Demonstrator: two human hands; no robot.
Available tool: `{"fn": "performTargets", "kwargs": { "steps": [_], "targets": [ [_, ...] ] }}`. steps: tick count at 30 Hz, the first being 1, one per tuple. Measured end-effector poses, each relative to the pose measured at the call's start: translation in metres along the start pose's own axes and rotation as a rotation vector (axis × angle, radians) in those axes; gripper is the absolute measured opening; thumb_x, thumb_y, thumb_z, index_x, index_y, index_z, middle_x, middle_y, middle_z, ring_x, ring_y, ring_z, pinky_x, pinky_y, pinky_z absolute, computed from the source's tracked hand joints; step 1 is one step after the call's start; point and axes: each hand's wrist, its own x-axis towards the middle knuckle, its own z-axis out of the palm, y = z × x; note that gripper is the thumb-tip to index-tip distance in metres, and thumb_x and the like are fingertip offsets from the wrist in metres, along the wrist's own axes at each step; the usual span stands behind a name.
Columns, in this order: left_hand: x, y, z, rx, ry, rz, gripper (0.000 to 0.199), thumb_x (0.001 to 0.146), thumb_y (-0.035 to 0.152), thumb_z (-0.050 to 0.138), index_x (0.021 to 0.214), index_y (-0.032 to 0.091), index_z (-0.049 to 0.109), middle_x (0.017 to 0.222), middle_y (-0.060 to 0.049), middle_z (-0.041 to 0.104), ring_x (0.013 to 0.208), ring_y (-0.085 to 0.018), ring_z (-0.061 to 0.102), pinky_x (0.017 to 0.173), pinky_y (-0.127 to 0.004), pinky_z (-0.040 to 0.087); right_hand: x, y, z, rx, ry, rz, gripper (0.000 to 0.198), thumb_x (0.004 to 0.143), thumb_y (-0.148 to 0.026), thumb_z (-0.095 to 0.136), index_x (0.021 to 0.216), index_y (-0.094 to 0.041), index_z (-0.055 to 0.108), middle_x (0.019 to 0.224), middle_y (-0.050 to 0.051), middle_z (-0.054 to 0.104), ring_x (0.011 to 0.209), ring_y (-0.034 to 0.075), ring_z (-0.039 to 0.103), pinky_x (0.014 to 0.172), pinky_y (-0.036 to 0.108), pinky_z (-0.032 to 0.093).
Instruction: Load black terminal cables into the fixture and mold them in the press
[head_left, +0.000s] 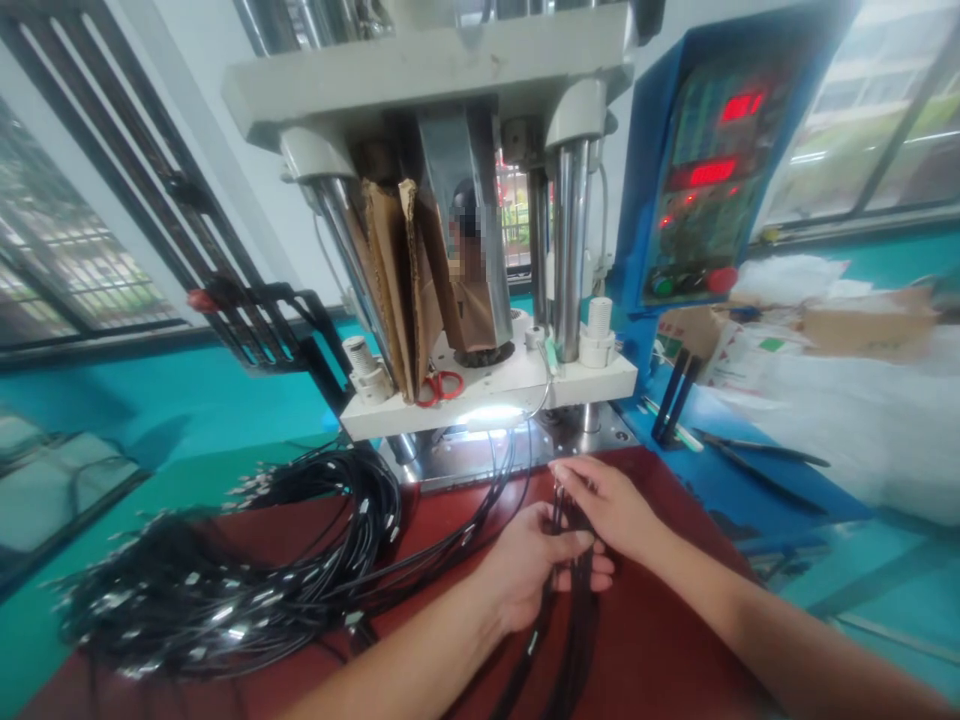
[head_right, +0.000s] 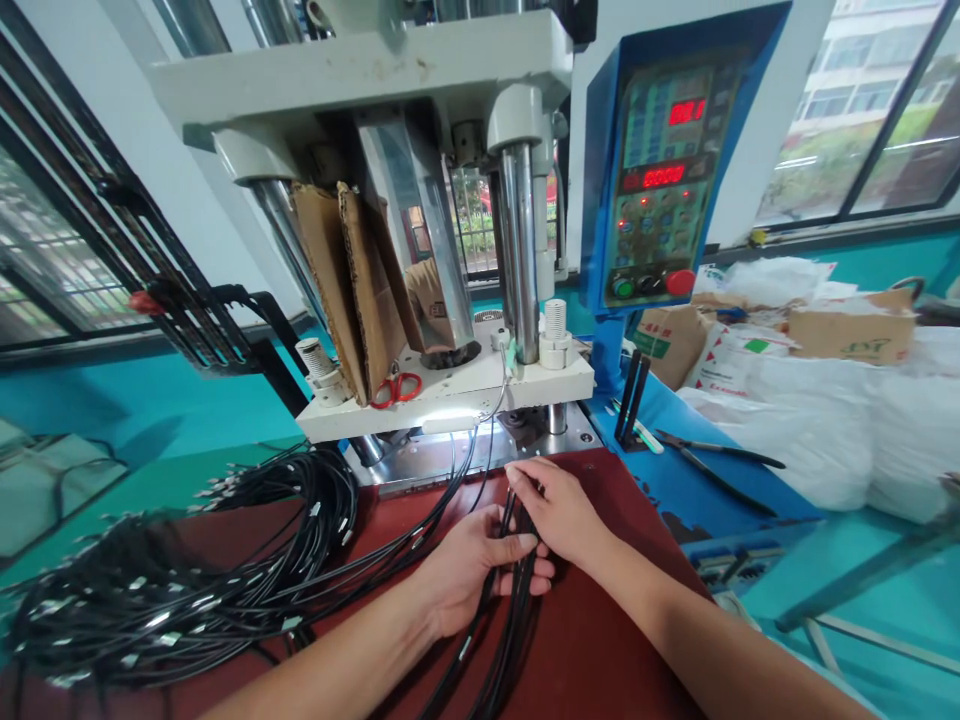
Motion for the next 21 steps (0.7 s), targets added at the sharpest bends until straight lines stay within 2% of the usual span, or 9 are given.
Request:
{"fn": "performTargets", "kwargs": {
  "steps": [5,8,11,14,16,18,21],
  "targets": [
    [-0.011,0.003,-0.005,-0.034,-0.007,0.003,0.026,0.077,0.013,0.069,0.096,0.012,0.053,0.083,-0.008,0.068,0.071,-0.018,0.07,0.068,-0.031,0.058,0.027,0.012,-0.01,-0.012,-0.067,0.033,0.048,0.098,-0.048,0.034,0.106,-0.019,0.072,0.097,0.007,0.073,0.083,0.022,0.066,0.076,0.035,0.05],
    [-0.02,0.007,-0.009,-0.057,-0.014,0.015,0.021,0.077,0.015,0.069,0.094,0.012,0.056,0.086,-0.008,0.068,0.073,-0.016,0.069,0.068,-0.028,0.058,0.051,0.02,-0.011,-0.126,-0.136,-0.08,0.031,0.091,-0.039,0.051,0.104,-0.02,0.073,0.101,0.007,0.072,0.081,0.022,0.063,0.078,0.035,0.048],
    [-0.025,0.011,-0.009,-0.071,0.005,0.023,0.021,0.077,0.016,0.069,0.093,0.013,0.055,0.086,-0.007,0.067,0.071,-0.015,0.068,0.065,-0.027,0.057,0.063,0.018,0.0,-0.233,-0.234,-0.211,0.016,0.079,-0.032,0.068,0.088,-0.021,0.074,0.09,0.006,0.069,0.082,0.022,0.059,0.083,0.034,0.043],
    [-0.025,0.014,-0.01,-0.053,0.027,0.019,0.02,0.077,0.017,0.068,0.089,0.014,0.053,0.082,-0.006,0.066,0.065,-0.012,0.065,0.06,-0.024,0.056,0.06,0.014,0.014,-0.335,-0.249,-0.264,0.016,0.083,-0.03,0.064,0.072,-0.019,0.068,0.078,0.006,0.064,0.084,0.023,0.056,0.081,0.033,0.041],
    [-0.024,0.014,-0.011,-0.033,0.037,0.017,0.021,0.077,0.02,0.069,0.088,0.015,0.053,0.078,-0.004,0.065,0.06,-0.011,0.064,0.055,-0.022,0.054,0.051,0.013,0.015,-0.389,-0.236,-0.261,0.017,0.087,-0.024,0.057,0.073,-0.019,0.065,0.081,0.007,0.062,0.086,0.023,0.055,0.078,0.032,0.041],
    [-0.021,0.013,-0.012,-0.023,0.032,0.014,0.023,0.077,0.023,0.07,0.09,0.016,0.052,0.075,-0.003,0.064,0.056,-0.011,0.062,0.051,-0.02,0.051,0.038,0.013,0.005,-0.435,-0.223,-0.237,0.012,0.086,-0.018,0.055,0.08,-0.019,0.065,0.087,0.008,0.062,0.084,0.023,0.056,0.075,0.032,0.041],
    [-0.017,0.012,-0.013,-0.025,0.014,0.028,0.024,0.079,0.027,0.069,0.092,0.018,0.051,0.068,0.001,0.06,0.05,-0.009,0.057,0.044,-0.018,0.045,0.013,0.01,-0.029,-0.498,-0.211,-0.179,0.009,0.082,-0.015,0.057,0.087,-0.019,0.064,0.094,0.009,0.062,0.083,0.023,0.059,0.073,0.033,0.042]
  ]
}}
